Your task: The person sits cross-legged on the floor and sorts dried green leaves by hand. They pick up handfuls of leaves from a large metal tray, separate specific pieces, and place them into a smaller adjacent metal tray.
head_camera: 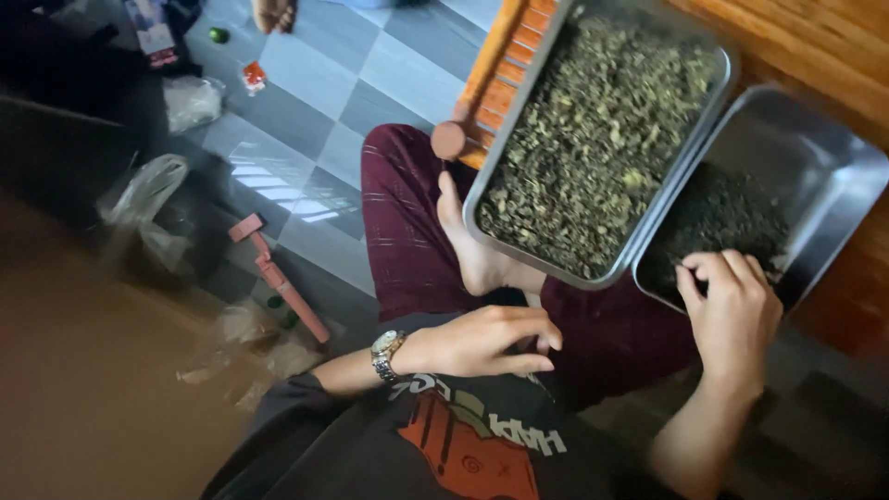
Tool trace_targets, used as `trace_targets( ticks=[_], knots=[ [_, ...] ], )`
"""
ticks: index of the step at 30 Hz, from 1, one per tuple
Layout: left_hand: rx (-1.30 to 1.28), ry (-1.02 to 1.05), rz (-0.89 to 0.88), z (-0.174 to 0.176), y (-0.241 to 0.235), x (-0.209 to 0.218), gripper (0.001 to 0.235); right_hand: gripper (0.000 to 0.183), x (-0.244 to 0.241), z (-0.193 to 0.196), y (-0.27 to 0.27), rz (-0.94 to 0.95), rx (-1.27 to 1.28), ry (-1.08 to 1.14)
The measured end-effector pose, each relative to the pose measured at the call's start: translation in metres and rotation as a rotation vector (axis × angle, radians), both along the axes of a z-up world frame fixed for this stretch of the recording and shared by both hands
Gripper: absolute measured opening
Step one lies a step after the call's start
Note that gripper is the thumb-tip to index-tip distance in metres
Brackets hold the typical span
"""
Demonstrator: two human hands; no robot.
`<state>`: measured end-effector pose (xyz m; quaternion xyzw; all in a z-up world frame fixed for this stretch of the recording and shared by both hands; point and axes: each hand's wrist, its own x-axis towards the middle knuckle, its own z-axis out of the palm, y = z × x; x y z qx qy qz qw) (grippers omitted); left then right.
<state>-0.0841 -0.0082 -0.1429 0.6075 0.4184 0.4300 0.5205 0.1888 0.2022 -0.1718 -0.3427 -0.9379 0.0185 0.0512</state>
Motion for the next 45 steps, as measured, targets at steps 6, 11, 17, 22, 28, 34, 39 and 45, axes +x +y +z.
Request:
trace_targets(
  ticks=[6, 11, 17, 22, 28, 34, 39, 45],
  knots=[
    [-0.038, 0.071, -0.037, -0.016, -0.002, -0.008, 0.029, 0.017, -0.004, -0.001, 0.000, -0.056, 0.015, -0.039],
    [-0.162, 0.371, -0.117, -0.061, -0.003, -0.009, 0.041, 0.012, -0.015, 0.011, -0.002, -0.059, -0.037, 0.017],
    [-0.350, 0.482, -0.051, -0.137, 0.011, 0.000, 0.048, 0.016, -0.017, 0.017, 0.001, -0.116, -0.077, 0.035],
    [-0.467, 0.541, -0.078, -0.107, 0.051, 0.001, 0.041, 0.018, -0.005, 0.022, 0.004, -0.122, -0.102, 0.071],
    [-0.086, 0.977, 0.214, -0.271, 0.017, 0.035, 0.033, 0.017, 0.002, 0.023, 0.008, -0.078, -0.122, 0.139],
    [0.119, 1.147, 0.352, -0.336, -0.008, 0.046, 0.029, 0.019, -0.009, 0.018, 0.009, -0.018, -0.119, 0.145],
    [0.115, 1.101, 0.376, -0.305, 0.004, 0.044, 0.025, 0.013, -0.013, 0.013, 0.010, 0.020, -0.104, 0.119],
    [0.145, 1.084, 0.404, -0.317, -0.004, 0.044, 0.027, 0.010, -0.014, 0.009, 0.010, 0.022, -0.078, 0.072]
  ],
)
